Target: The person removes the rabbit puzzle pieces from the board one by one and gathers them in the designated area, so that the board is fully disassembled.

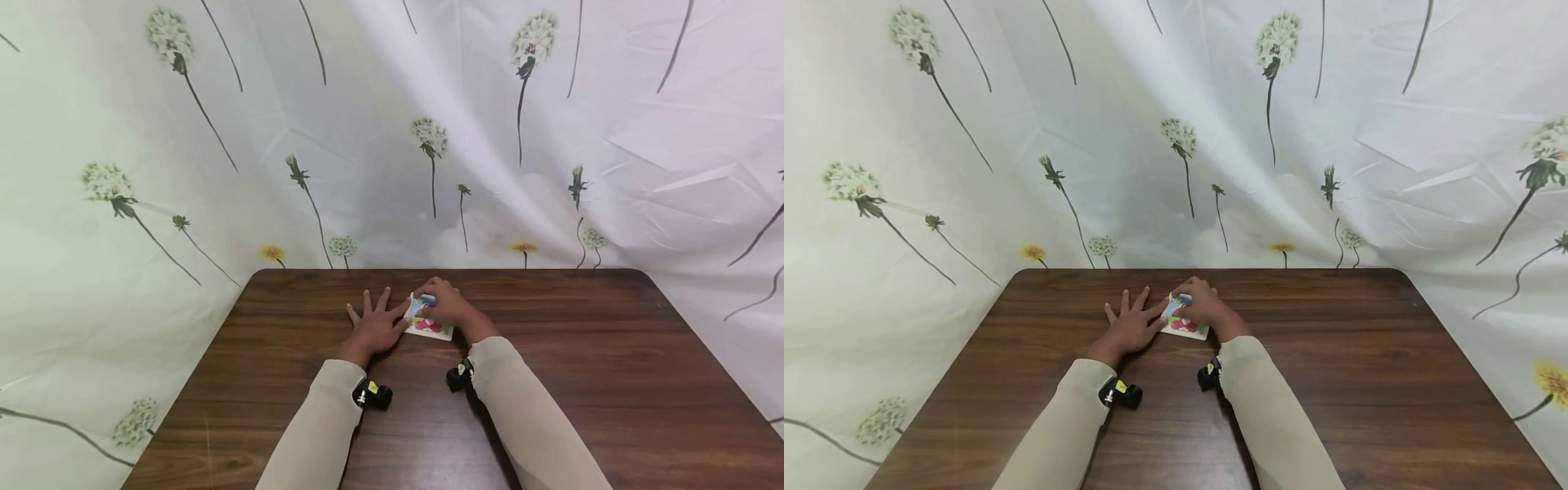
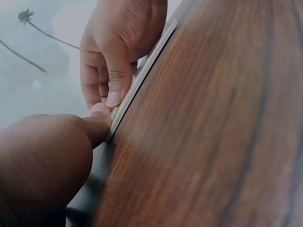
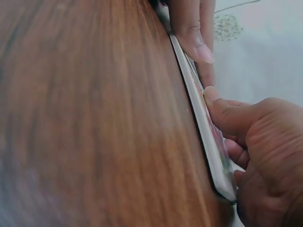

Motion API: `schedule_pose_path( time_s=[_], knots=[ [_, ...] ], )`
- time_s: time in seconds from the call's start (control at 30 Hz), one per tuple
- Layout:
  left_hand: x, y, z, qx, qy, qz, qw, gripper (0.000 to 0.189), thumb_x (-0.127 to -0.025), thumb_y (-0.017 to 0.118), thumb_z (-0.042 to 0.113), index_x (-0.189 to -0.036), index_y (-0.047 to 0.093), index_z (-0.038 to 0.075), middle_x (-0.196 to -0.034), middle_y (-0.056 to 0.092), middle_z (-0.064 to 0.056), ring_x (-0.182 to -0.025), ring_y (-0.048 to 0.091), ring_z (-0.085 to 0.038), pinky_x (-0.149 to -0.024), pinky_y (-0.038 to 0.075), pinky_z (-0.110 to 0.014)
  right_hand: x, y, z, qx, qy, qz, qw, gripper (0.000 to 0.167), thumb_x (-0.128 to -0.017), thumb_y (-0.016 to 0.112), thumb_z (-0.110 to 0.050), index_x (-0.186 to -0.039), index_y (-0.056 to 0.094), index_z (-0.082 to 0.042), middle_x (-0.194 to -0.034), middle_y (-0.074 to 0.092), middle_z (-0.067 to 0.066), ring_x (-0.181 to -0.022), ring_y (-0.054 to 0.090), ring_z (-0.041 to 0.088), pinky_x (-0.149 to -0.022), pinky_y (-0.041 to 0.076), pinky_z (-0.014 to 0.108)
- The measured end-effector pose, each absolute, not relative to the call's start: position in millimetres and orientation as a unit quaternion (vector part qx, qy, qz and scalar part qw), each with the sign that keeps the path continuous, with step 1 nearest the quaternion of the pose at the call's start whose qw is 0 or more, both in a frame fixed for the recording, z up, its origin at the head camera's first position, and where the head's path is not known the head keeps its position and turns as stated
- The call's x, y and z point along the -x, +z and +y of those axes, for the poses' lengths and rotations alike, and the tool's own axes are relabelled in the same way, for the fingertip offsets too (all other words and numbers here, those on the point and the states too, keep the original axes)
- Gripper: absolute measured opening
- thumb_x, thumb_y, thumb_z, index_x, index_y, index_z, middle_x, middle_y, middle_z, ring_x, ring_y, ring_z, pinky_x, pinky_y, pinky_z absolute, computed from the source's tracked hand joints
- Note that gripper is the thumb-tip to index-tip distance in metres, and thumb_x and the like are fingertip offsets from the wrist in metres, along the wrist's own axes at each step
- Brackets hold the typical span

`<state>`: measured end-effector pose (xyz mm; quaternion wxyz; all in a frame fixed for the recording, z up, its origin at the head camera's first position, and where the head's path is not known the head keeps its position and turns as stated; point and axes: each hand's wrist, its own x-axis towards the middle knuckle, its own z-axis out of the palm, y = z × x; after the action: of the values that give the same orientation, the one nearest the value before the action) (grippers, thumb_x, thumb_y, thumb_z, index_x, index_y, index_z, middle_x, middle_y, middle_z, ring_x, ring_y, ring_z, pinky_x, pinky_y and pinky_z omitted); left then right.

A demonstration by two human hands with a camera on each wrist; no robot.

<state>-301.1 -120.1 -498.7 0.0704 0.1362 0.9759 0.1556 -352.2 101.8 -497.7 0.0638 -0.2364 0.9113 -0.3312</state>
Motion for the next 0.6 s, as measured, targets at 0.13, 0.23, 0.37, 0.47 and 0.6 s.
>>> schedule_pose_path(
  time_s=[0.13, 0.23, 0.37, 0.47, 0.6],
  knots=[
    [300.9, -496.9, -120.3, -0.134, 0.15, 0.976, 0.08, 0.056, -0.116, 0.038, 0.057, -0.17, 0.037, 0.042, -0.186, 0.013, -0.01, -0.168, -0.005, -0.057, -0.123, -0.004, -0.088, 351.8, -498.3, 103.4, 0.244, -0.338, 0.907, 0.063, 0.038, -0.106, 0.074, -0.023, -0.143, 0.072, -0.014, -0.152, 0.055, 0.018, -0.145, 0.049, 0.042, -0.126, 0.027, 0.074],
    [301.7, -496.2, -119.7, -0.131, 0.143, 0.977, 0.086, 0.056, -0.116, 0.037, 0.057, -0.171, 0.036, 0.043, -0.186, 0.013, -0.009, -0.168, -0.005, -0.057, -0.123, -0.003, -0.088, 351.8, -497.8, 104.7, 0.242, -0.336, 0.908, 0.068, 0.039, -0.106, 0.074, -0.022, -0.144, 0.072, -0.014, -0.152, 0.054, 0.018, -0.143, 0.051, 0.042, -0.122, 0.038, 0.067],
    [301.4, -495.4, -118.7, -0.128, 0.143, 0.977, 0.095, 0.056, -0.116, 0.036, 0.057, -0.171, 0.035, 0.043, -0.186, 0.012, -0.008, -0.169, -0.006, -0.056, -0.124, -0.004, -0.088, 354.7, -497.2, 106.5, 0.246, -0.336, 0.906, 0.079, 0.041, -0.105, 0.076, -0.02, -0.145, 0.071, -0.012, -0.15, 0.054, 0.018, -0.136, 0.055, 0.039, -0.113, 0.049, 0.057],
    [301.8, -495.9, -118.9, -0.124, 0.146, 0.977, 0.097, 0.056, -0.116, 0.036, 0.058, -0.17, 0.035, 0.045, -0.186, 0.011, -0.008, -0.169, -0.007, -0.055, -0.124, -0.005, -0.087, 357.8, -494.6, 106.5, 0.254, -0.339, 0.902, 0.08, 0.04, -0.104, 0.078, -0.019, -0.143, 0.072, -0.009, -0.144, 0.057, 0.018, -0.128, 0.059, 0.036, -0.111, 0.05, 0.054],
    [303.5, -497.8, -118.4, -0.123, 0.149, 0.977, 0.09, 0.054, -0.117, 0.036, 0.056, -0.17, 0.036, 0.044, -0.186, 0.013, -0.008, -0.169, -0.007, -0.055, -0.124, -0.005, -0.087, 361.3, -492.1, 107.3, 0.257, -0.332, 0.905, 0.073, 0.032, -0.107, 0.071, -0.015, -0.139, 0.074, -0.008, -0.138, 0.06, 0.017, -0.122, 0.062, 0.033, -0.11, 0.051, 0.053]
  ],
)
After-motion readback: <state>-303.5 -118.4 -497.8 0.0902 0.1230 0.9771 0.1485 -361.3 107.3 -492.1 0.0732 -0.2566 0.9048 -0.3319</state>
